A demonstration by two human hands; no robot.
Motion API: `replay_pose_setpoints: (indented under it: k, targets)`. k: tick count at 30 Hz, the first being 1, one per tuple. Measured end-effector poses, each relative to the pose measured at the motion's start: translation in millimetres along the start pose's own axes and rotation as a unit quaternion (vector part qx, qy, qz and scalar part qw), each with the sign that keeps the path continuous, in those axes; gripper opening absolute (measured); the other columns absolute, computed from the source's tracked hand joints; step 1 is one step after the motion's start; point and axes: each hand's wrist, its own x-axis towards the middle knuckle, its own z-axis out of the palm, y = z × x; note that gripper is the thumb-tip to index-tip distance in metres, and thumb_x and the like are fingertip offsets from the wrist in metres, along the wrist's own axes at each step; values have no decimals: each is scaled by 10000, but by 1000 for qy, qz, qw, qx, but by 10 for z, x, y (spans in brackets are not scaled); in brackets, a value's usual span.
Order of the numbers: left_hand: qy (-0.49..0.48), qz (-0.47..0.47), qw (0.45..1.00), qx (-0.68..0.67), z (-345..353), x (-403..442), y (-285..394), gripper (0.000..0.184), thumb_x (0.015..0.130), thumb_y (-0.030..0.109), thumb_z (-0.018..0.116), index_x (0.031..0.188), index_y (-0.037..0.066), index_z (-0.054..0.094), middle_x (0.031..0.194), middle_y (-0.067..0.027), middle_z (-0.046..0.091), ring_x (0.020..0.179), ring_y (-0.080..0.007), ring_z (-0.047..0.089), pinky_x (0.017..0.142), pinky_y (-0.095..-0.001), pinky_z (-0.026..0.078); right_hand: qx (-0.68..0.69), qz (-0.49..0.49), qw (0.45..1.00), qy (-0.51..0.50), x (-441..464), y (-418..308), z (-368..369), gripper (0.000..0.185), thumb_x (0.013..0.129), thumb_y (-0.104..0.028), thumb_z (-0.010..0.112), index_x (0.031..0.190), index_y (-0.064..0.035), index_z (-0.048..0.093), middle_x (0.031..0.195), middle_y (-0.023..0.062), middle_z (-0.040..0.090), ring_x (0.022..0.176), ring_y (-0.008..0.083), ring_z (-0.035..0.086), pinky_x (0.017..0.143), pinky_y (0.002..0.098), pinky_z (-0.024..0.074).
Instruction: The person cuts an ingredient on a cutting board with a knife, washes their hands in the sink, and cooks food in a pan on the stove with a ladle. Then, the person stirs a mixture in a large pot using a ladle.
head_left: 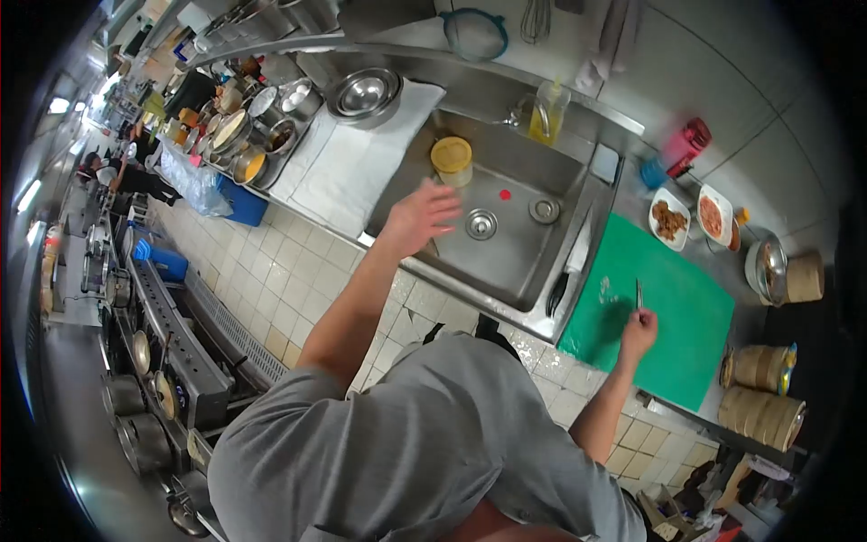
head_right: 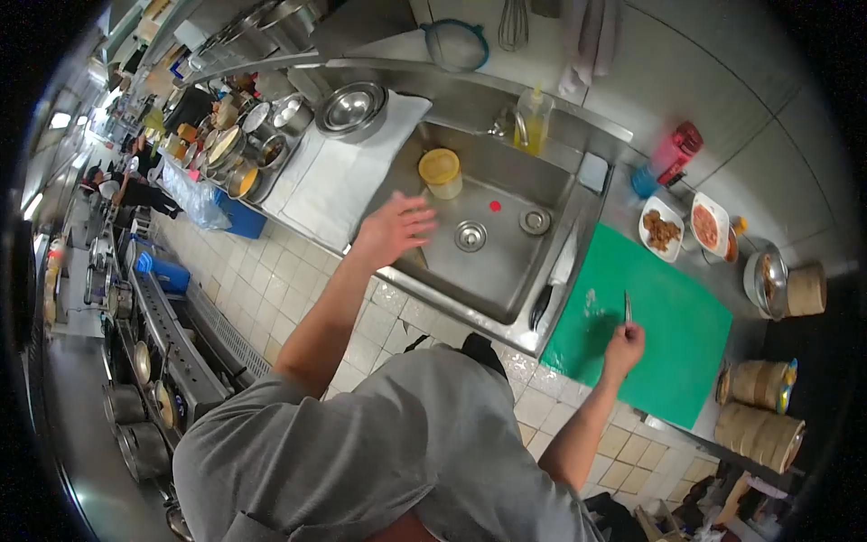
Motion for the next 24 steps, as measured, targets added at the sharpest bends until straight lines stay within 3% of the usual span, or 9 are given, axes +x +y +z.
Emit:
replay_pose_setpoints:
  k: [1, 2, 4, 6, 7, 12, 13, 15, 24]
  targets:
    - [114, 63, 893, 430, 157, -26, 187, 496, 980, 434, 611, 1276, 36, 624, 1359, -136, 585, 1232, -283, 563, 1049, -445, 439, 22, -4, 1000, -3, 12, -26, -27, 89, 868, 10, 636, 951, -10, 611, 779, 10, 592, 703, 112, 544, 644, 267, 458]
    - [115, 65, 893, 431, 319, -132, 405, 496, 980, 434, 611, 1276, 36, 624, 1359, -136, 585, 1232, -283, 563, 1049, -445, 439, 24, -5, 1000, -3, 18, -101, -45, 89, 868, 10, 636, 951, -10, 611, 779, 10, 592, 703, 112, 544, 644, 267, 458]
    - [152, 412, 515, 736, 479, -495, 845, 395, 910, 268, 745, 1195, 4, 673, 1259, -128, 651, 1100, -225, 637, 953, -370, 503, 46, 59, 995, -74, -78, -476, 9, 96, 874, 16, 635, 960, -9, 602, 797, 4, 587, 712, 98, 553, 643, 255, 457]
    - [194, 289, 799, 491, 350, -819, 1166, 388, 870, 179, 781, 1210, 30, 670, 1189, -99, 678, 953, -179, 664, 843, -326, 542, 48, 19, 992, -113, -79, -664, 239, 102, 871, 15, 642, 961, -10, 602, 805, 10, 590, 711, 96, 560, 641, 255, 462]
    - [197, 275, 812, 475, 355, -1096, 1413, 386, 845, 118, 786, 1208, 45, 674, 1186, -78, 677, 925, -164, 651, 803, -318, 549, 53, -22, 988, -140, -62, -782, 370, 108, 868, 13, 649, 962, -10, 603, 814, 16, 593, 711, 94, 568, 639, 254, 467]
    - [232, 690, 466, 503, 980, -2562, 2107, 349, 798, 77, 774, 1074, -100, 655, 1056, -202, 653, 944, -260, 629, 794, -329, 504, 13, -113, 960, -256, -86, -1851, 1051, 160, 862, 18, 670, 996, -31, 598, 824, 25, 604, 700, 95, 576, 626, 256, 473]
    - [134, 673, 428, 588, 1127, -3001, 2272, 330, 872, 93, 728, 1100, -130, 645, 1080, -251, 653, 965, -271, 659, 814, -348, 542, 24, -81, 951, -299, -130, -1991, 1172, 158, 849, 8, 671, 990, -22, 605, 833, 51, 621, 703, 123, 603, 644, 276, 499]
    - [103, 566, 174, 799, 1448, -3674, 2468, 753, 933, 314, 725, 1475, -46, 347, 1104, -121, 600, 902, -47, 588, 552, -223, 489, 11, -135, 935, -326, -268, -2190, 1395, 165, 860, 19, 667, 1001, -28, 596, 809, 26, 604, 700, 97, 584, 633, 258, 480]
    - [246, 586, 76, 768, 1259, -4832, 2217, 770, 936, 341, 714, 1485, -42, 333, 1117, -126, 599, 906, -53, 591, 557, -232, 496, 125, -152, 848, -491, -1534, -3159, 2011, 164, 878, 26, 636, 942, -70, 520, 742, -27, 495, 648, 76, 483, 587, 251, 435]
